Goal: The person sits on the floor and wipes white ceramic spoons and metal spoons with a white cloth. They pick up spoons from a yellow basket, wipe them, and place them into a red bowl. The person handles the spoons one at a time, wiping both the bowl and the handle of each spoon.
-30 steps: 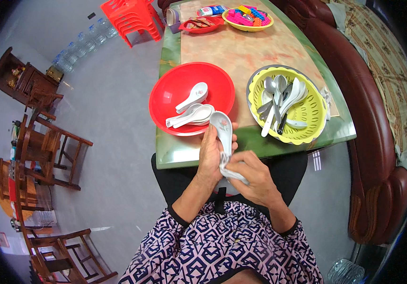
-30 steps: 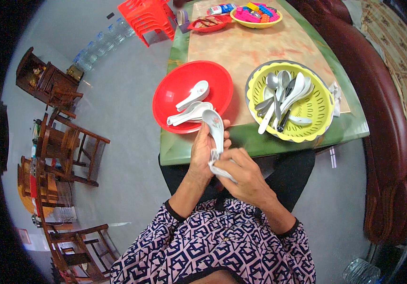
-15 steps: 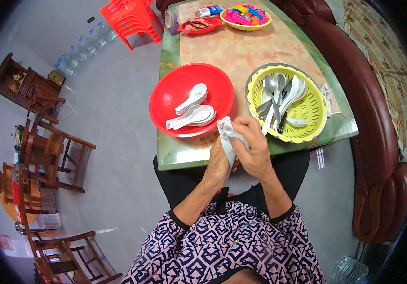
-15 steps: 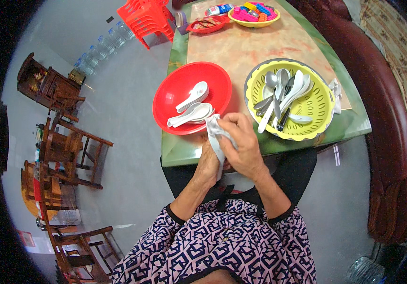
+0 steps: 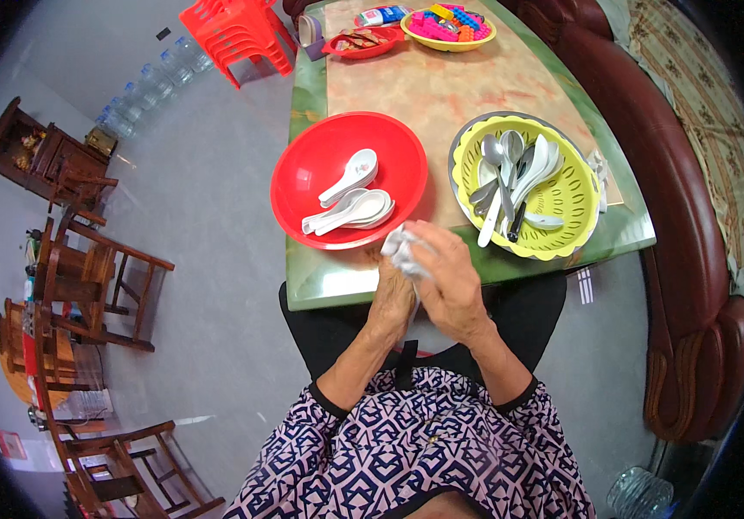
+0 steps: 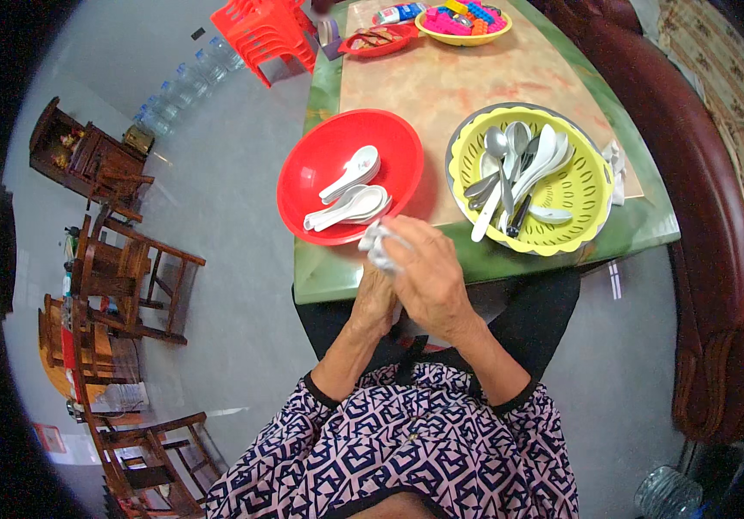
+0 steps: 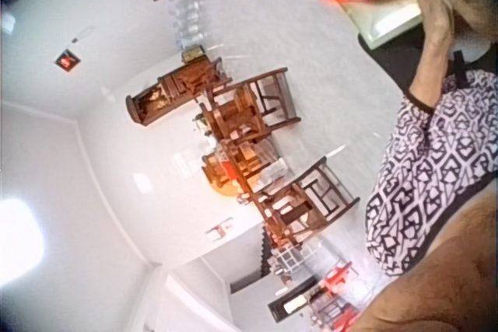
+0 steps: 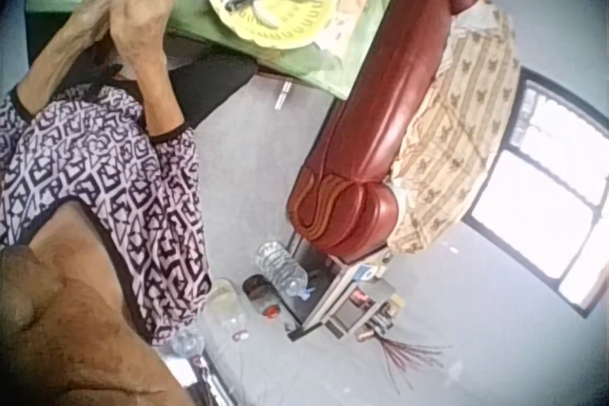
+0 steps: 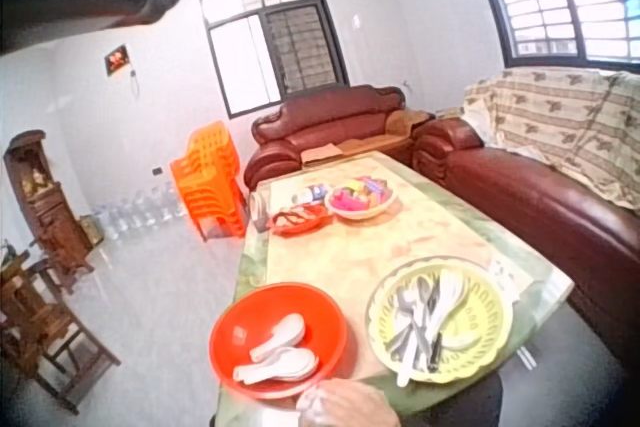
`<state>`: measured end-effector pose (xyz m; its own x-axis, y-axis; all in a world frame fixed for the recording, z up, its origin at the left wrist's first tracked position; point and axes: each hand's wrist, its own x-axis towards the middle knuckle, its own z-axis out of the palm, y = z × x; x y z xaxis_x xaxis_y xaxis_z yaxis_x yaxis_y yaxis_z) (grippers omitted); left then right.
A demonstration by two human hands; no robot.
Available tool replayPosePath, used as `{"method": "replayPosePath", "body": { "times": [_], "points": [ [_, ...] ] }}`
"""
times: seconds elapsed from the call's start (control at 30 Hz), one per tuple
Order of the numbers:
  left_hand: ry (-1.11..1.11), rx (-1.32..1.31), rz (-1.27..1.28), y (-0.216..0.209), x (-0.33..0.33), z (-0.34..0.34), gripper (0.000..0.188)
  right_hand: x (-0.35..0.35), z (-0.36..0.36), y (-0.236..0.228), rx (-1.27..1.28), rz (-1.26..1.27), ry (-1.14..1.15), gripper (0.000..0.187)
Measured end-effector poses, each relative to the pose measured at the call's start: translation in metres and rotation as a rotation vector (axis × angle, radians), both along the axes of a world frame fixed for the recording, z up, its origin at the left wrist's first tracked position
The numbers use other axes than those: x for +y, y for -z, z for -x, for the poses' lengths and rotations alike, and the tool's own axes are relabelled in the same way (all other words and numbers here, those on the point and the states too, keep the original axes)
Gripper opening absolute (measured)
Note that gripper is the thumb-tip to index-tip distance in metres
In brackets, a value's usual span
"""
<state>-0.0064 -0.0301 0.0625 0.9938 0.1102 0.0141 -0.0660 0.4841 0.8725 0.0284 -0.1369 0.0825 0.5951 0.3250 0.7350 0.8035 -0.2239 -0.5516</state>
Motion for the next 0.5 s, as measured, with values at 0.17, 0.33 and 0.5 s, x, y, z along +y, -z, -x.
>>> {"method": "replayPosePath", "body": {
  "times": [0.17, 0.33, 0.5],
  "points": [
    [0.036, 0.075, -0.079, -0.009, 0.002, -0.006, 0.039, 0.004, -0.006, 0.0, 0.433, -0.259, 0.032, 0.028],
    [-0.1, 0.153, -0.044, -0.014, -0.003, -0.005, 0.046, 0.013, -0.007, 0.009, 0.334, -0.2, 0.206, 0.03],
    [-0.063, 0.15, 0.209, -0.019, 0.002, -0.015, 0.046, 0.009, -0.003, 0.006, 0.039, -0.041, 0.13, 0.036]
  ]
}}
